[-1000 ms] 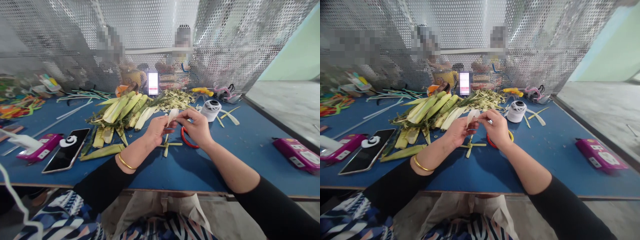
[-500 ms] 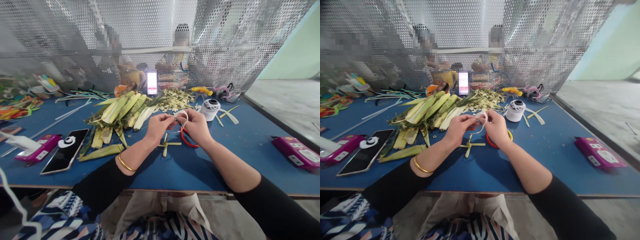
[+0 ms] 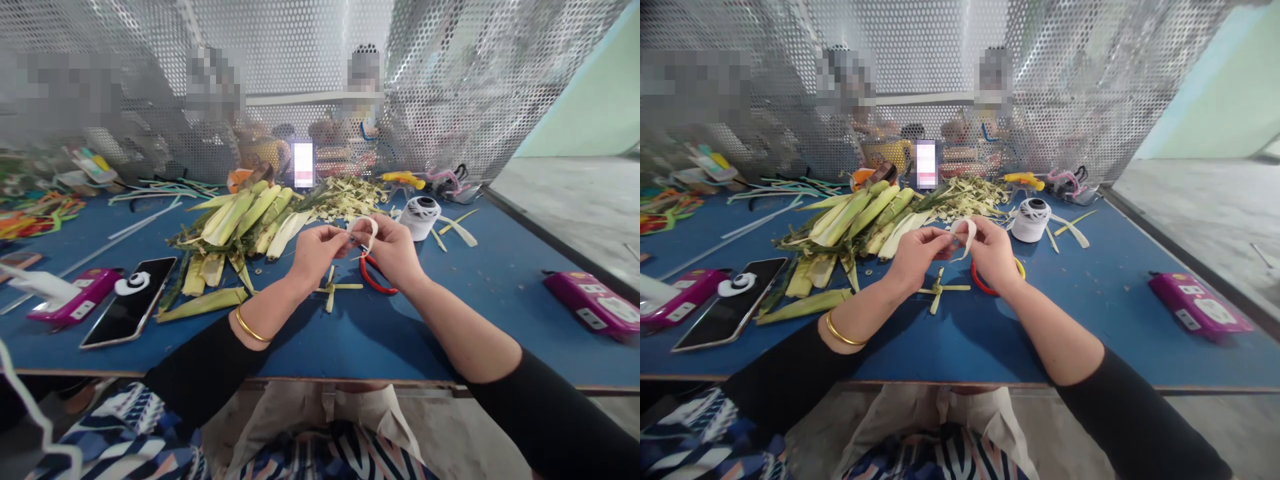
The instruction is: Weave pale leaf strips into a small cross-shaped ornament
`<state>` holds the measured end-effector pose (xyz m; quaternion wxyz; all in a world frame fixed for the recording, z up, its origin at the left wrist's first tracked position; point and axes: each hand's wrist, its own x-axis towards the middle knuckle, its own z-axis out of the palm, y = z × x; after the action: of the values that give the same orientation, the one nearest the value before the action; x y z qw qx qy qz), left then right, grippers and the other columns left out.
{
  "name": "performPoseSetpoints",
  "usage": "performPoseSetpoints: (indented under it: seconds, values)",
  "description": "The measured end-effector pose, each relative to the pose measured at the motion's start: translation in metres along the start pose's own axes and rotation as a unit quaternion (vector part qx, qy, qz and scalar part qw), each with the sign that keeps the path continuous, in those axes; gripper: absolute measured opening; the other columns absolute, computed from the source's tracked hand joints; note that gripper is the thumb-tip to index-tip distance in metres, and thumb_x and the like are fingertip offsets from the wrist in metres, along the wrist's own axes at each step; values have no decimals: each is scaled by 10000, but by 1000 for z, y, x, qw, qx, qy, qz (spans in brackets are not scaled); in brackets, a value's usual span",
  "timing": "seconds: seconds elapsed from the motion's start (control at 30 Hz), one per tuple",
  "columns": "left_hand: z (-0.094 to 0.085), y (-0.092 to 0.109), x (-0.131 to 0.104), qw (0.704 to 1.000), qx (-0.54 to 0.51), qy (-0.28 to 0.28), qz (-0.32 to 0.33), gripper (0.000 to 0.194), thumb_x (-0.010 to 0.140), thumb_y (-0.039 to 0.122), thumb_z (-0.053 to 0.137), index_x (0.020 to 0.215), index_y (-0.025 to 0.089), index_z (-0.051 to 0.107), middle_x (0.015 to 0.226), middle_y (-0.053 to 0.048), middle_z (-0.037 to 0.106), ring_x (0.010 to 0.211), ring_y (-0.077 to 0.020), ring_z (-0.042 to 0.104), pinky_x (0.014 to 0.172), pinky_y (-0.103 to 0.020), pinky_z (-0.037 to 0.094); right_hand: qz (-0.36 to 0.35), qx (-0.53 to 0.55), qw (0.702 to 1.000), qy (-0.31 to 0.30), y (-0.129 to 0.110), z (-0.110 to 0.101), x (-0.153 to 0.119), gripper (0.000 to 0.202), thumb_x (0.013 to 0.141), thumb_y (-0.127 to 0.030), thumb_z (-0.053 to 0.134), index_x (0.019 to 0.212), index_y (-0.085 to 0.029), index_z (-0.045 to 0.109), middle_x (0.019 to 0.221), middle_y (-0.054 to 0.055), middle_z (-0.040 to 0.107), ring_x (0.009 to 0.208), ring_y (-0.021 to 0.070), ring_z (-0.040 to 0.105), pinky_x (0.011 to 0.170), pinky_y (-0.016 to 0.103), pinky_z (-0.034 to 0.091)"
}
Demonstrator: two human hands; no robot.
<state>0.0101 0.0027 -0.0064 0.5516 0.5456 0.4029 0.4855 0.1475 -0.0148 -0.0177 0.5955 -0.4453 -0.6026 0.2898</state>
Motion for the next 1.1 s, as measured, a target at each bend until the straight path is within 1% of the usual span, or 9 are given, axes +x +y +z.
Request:
performPoseSetpoints:
  seconds: [0.13,0.23,0.37,0.5,0.67,0.77,0.87,0.97,1.1]
  values:
    - [0,0,1,999,-29,8,-34,95,706,210,642,632,150,650,583,5,625,551,-95,561,627,-251,498,-36,-65,997,-8,1,-1,-2,65,768,-259,606,761,-196,619,682,-16,595,660,139,545,669,291,454]
    - [-1,1,1,998,-46,2,-48,114,704,227,643,619,150,640,593,-1,626,549,-95,558,620,-250,496,-55,-101,993,-3,1,-1,-3,52,767,-213,581,759,-196,630,713,-7,619,680,143,551,673,289,442]
    - [-2,2,0,995,-66,-11,-74,111,703,215,633,615,147,629,604,-7,626,562,-94,565,610,-241,495,-64,-130,989,5,2,-2,-3,90,787,-206,558,751,-192,639,727,3,630,691,149,552,672,289,436]
    - [-2,1,1,993,-71,-16,-88,57,684,200,644,658,150,636,642,-14,649,602,-106,588,606,-238,498,-64,-144,987,9,1,-2,-3,88,795,-225,578,738,-194,638,711,6,625,679,154,546,657,293,425]
    - [-3,0,2,994,-66,-19,-82,64,652,200,673,685,155,642,648,-16,655,606,-114,594,604,-248,502,-68,-157,985,-2,-1,-3,-3,99,788,-193,567,732,-186,648,713,13,631,690,158,555,658,294,420]
    - [-4,-1,2,995,-58,-17,-74,104,665,245,688,666,152,642,637,-18,648,595,-114,590,607,-259,505,-69,-169,983,-10,-2,-3,-3,112,784,-183,556,710,-185,640,716,15,635,699,160,562,666,291,422]
    - [-2,-3,2,996,-55,-4,-63,160,661,283,710,624,154,621,597,-3,622,585,-112,587,623,-263,507,-68,-182,981,-7,-2,-3,-3,120,786,-204,565,683,-183,623,703,11,634,693,156,561,678,287,420]
    - [0,-5,3,998,-48,14,-39,175,661,287,702,591,161,602,584,12,610,590,-113,590,631,-261,504,-46,-161,986,5,1,-2,-3,87,769,-217,594,691,-183,615,663,-6,621,645,138,539,658,279,414]
    - [2,-7,2,999,-22,27,1,134,679,284,682,646,160,645,611,2,643,597,-112,590,617,-241,486,-7,-102,995,23,5,-1,-2,103,740,-234,620,660,-183,579,616,-23,585,595,122,502,604,269,400]
